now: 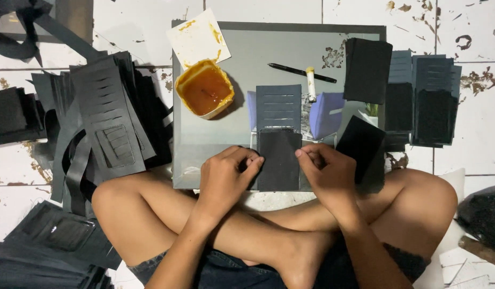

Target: The person sits on the floor and assembles black fabric pieces, applying glue with a stick applicator from a small container onto a piece and pressing a matching fabric piece on top. They align the glued pieces, press them flat, and set finished pieces aside with stacks of cut fabric pieces around them.

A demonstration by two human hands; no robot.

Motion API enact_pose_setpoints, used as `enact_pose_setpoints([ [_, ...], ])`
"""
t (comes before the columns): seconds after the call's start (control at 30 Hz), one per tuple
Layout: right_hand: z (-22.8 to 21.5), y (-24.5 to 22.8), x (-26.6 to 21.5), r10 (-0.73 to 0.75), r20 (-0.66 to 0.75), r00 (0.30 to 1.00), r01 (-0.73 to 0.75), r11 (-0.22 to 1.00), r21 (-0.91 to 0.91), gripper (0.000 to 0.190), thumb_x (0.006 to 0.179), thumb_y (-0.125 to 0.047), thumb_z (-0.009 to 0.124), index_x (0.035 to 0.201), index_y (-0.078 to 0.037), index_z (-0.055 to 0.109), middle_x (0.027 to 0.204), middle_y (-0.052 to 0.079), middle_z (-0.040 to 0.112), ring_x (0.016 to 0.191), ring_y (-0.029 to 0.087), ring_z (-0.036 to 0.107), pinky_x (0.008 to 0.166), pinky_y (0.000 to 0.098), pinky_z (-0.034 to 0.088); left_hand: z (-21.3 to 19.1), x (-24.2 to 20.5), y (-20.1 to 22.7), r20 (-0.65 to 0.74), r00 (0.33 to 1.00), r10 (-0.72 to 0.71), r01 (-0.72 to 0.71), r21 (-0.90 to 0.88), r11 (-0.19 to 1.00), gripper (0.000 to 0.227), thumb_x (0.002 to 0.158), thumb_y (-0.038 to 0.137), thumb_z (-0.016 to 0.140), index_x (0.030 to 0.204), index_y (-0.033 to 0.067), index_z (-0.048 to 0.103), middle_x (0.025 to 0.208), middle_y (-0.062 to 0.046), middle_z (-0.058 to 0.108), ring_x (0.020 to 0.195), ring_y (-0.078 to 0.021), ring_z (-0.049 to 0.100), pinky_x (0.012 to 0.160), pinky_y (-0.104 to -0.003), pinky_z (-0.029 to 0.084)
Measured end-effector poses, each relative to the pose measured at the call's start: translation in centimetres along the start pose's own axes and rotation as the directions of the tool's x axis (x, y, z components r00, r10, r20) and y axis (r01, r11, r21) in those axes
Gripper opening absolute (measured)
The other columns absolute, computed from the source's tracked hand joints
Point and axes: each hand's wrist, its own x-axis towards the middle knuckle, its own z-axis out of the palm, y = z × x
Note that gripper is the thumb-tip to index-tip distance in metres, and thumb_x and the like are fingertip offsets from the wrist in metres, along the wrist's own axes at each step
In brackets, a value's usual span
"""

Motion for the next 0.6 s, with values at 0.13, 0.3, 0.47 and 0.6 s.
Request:
enact_pose_setpoints([
  [0.13, 0.0, -0.4, 0.1, 0.090, 0.009, 0.996, -0.090, 0.996, -0.006, 0.010, 0.086, -0.019, 0.081, 0.087, -0.010, 0.080, 0.061, 0.008, 0.065, 0.057, 0.017, 0.062, 0.056, 0.0333, 0.052, 0.4, 0.2, -0.3, 0.010, 1.000, -0.025, 0.025, 0.034, 0.999, 0.012, 0.086, 0.030, 0.077, 0.078, 0.0214, 0.075, 0.066, 0.001, 0.068, 0.069, -0.0302, 0.072, 0.059, -0.042, 0.057],
  [0.3, 0.3, -0.4, 0.3, 0.130, -0.002, 0.991, -0.130, 0.991, -0.007, 0.009, 0.085, -0.019, 0.082, 0.085, -0.011, 0.080, 0.059, 0.007, 0.064, 0.055, 0.016, 0.062, 0.054, 0.0323, 0.051, 0.7, 0.5, -0.5, -0.012, 0.999, -0.042, 0.043, 0.056, 0.998, 0.015, 0.084, 0.031, 0.078, 0.074, 0.0223, 0.072, 0.063, 0.001, 0.065, 0.067, -0.0310, 0.071, 0.057, -0.043, 0.057],
  [0.47, 0.1, -1.1, 0.7, 0.181, 0.026, 0.983, -0.179, 0.982, -0.057, 0.010, 0.085, -0.019, 0.081, 0.086, -0.009, 0.080, 0.060, 0.008, 0.065, 0.055, 0.017, 0.062, 0.052, 0.0304, 0.050, 0.7, 0.8, -0.5, 0.003, 0.999, -0.053, 0.052, 0.069, 0.996, 0.015, 0.084, 0.034, 0.077, 0.076, 0.0219, 0.073, 0.062, -0.001, 0.066, 0.064, -0.0331, 0.071, 0.056, -0.044, 0.057],
  [0.6, 0.2, -1.1, 1.0, 0.212, 0.012, 0.977, -0.210, 0.976, -0.064, 0.012, 0.084, -0.021, 0.082, 0.085, -0.010, 0.080, 0.060, 0.006, 0.066, 0.055, 0.014, 0.062, 0.052, 0.0288, 0.051, 1.0, 1.1, -0.4, -0.007, 0.997, -0.076, 0.076, 0.080, 0.994, 0.016, 0.083, 0.036, 0.078, 0.076, 0.0218, 0.073, 0.062, -0.001, 0.065, 0.064, -0.0333, 0.071, 0.056, -0.045, 0.057],
])
